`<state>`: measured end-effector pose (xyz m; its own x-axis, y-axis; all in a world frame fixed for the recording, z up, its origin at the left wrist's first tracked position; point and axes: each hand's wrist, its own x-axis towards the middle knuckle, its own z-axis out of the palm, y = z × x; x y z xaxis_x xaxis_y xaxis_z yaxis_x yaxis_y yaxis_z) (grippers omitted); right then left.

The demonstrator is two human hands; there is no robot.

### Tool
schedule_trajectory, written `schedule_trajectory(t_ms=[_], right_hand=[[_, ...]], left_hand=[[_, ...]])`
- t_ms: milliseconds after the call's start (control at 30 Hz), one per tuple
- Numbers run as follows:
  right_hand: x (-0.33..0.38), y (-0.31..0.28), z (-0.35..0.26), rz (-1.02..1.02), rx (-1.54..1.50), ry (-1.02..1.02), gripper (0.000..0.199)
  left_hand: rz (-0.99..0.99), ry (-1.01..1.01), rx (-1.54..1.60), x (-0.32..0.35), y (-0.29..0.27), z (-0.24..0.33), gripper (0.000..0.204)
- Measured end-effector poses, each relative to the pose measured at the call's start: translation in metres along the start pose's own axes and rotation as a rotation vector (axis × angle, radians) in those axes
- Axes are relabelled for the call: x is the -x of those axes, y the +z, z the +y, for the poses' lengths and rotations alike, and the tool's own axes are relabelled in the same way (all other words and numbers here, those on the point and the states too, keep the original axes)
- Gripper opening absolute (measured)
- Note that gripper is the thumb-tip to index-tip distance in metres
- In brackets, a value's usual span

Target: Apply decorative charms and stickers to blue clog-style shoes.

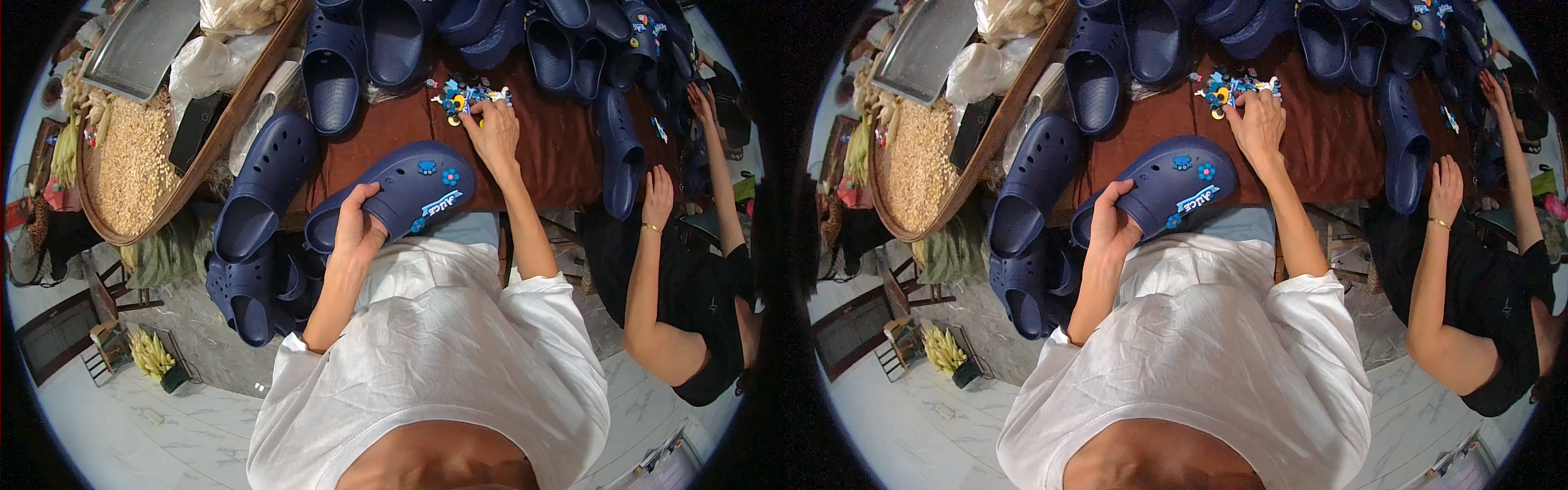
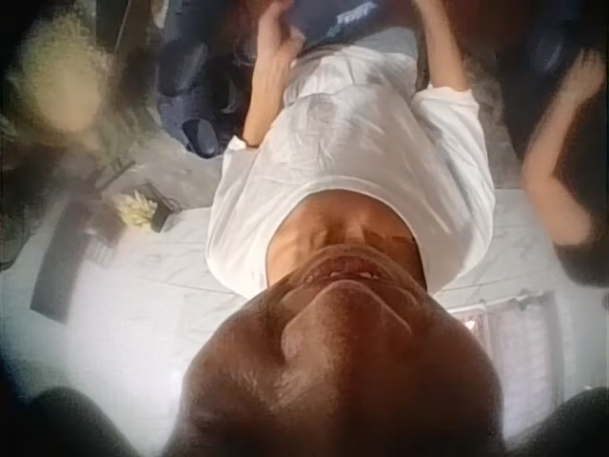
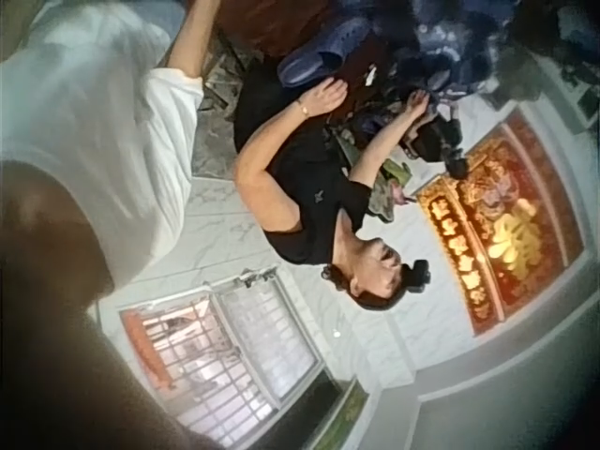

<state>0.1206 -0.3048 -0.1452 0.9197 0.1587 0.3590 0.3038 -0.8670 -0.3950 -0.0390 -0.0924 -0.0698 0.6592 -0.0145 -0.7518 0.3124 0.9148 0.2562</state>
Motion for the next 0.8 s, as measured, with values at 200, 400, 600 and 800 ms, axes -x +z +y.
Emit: schedule_trajectory(t_ms=[200,400,600,800], right_hand=[[-0.002,0.004,0.009,-0.020,-0.145,0.047,0.020],[-0.001,-0.014,0.006,-0.099,-0.411,0.265,0.018],[-0.001,-0.027,0.015,-0.217,-0.597,0.343,0.018],[-0.001,-0.036,0.011,-0.333,-0.642,0.320,0.017]], left_hand=[[0.007,-0.011,0.021,-0.003,-0.001,0.002,0.033],[0.012,-0.017,-0.061,-0.001,0.000,0.006,0.030],[0.006,-0.021,-0.115,-0.003,0.009,0.006,0.028],[-0.047,-0.035,-0.236,-0.005,0.017,0.012,0.023]])
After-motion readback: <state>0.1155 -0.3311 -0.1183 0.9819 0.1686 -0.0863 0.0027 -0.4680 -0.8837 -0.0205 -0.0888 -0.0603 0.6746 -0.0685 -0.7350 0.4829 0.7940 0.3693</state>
